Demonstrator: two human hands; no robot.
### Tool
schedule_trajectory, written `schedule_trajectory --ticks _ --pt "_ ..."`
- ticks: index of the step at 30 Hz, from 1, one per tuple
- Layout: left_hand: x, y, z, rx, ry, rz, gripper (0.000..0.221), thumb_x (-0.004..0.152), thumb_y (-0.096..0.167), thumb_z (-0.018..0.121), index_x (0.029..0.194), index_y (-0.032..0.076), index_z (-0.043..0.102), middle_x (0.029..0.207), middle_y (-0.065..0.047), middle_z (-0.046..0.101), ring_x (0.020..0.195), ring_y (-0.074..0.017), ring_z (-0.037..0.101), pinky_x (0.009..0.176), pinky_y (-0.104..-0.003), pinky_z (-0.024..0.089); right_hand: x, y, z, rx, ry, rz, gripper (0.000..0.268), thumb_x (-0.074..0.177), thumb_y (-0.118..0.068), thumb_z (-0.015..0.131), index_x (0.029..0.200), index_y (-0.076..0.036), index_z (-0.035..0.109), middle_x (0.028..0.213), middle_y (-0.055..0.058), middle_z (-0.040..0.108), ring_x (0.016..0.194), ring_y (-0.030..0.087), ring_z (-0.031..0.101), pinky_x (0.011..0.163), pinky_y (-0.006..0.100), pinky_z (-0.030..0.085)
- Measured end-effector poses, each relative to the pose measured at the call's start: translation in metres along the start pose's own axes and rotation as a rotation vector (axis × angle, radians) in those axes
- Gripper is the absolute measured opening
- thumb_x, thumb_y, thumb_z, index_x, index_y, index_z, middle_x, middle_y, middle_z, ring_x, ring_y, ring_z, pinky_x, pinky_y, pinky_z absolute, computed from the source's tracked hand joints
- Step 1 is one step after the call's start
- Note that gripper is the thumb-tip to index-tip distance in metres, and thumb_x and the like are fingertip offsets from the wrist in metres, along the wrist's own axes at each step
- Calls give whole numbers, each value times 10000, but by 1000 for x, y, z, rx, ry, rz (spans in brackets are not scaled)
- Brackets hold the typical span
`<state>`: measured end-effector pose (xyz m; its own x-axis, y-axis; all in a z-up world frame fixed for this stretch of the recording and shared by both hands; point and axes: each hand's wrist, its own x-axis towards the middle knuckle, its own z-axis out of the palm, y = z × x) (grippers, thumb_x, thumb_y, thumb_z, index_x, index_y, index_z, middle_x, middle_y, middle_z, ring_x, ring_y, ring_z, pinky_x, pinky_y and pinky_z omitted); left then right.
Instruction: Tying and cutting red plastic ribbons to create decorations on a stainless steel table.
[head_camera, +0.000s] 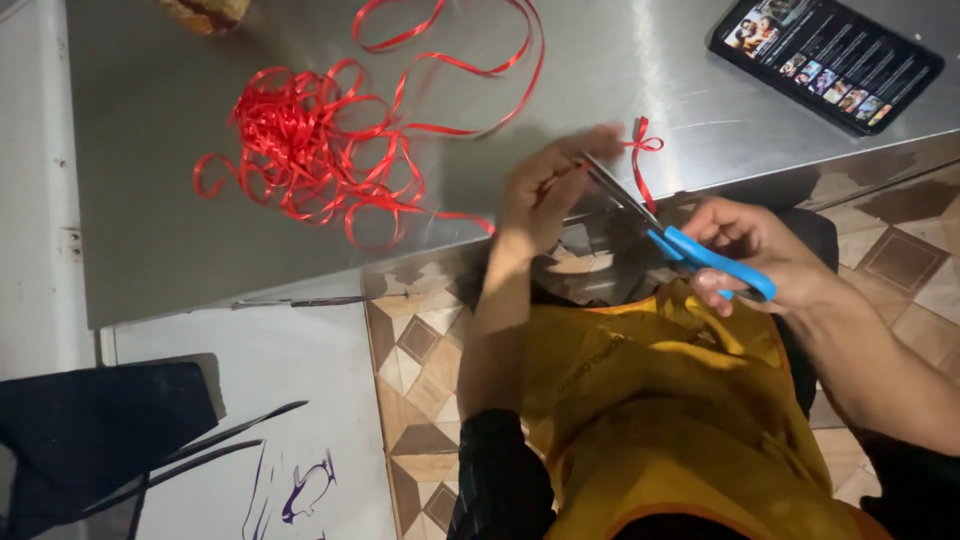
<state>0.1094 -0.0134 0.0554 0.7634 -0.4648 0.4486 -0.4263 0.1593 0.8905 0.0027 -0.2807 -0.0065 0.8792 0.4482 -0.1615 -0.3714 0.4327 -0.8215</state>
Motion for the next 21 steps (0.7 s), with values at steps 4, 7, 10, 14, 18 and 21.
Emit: schedule_trajectory --ticks 4,7,10,14,18,21 --pt "-11 -29 16 -24 127 -94 93 1023 41 545 1000 -15 615 977 -90 657 821 -123 622 734 -280 513 10 4 5 208 -138 -164 411 835 -37 826 1149 44 574 916 191 672 594 189 629 435 274 497" --pt "-7 -27 32 104 162 -58 91 1032 56 547 970 11 596 833 -70 619 718 -124 586 679 -289 489 16 -1 9 280 -183 -201 439 839 -77 848 1158 36 569 959 224 687 595 198 631 440 266 487" --pt "-6 -35 42 194 201 -22 83 1037 63 552 965 25 565 795 -74 551 694 -145 525 652 -307 461 23 -15 18 337 -222 -211 492 829 -134 886 1166 23 565 979 219 688 608 197 632 456 265 483" --pt "1 -35 54 288 168 58 94 1047 81 545 968 33 529 829 -123 506 719 -207 486 673 -352 447 25 1 -4 318 -123 -250 486 845 -172 912 1121 39 571 873 192 674 587 164 595 408 229 410" --pt "49 -43 32 376 139 185 107 1048 106 549 966 43 523 848 -146 498 772 -265 491 713 -390 428 13 -35 1 289 -111 -381 488 859 -155 904 1198 -7 586 874 150 654 591 188 614 371 256 427" --pt "122 -37 11 348 233 46 211 1073 179 522 924 31 540 767 -139 493 681 -286 475 657 -391 407 -1 -62 -7 210 -150 -454 405 869 -147 867 1160 -30 610 754 162 671 534 185 648 344 222 430"
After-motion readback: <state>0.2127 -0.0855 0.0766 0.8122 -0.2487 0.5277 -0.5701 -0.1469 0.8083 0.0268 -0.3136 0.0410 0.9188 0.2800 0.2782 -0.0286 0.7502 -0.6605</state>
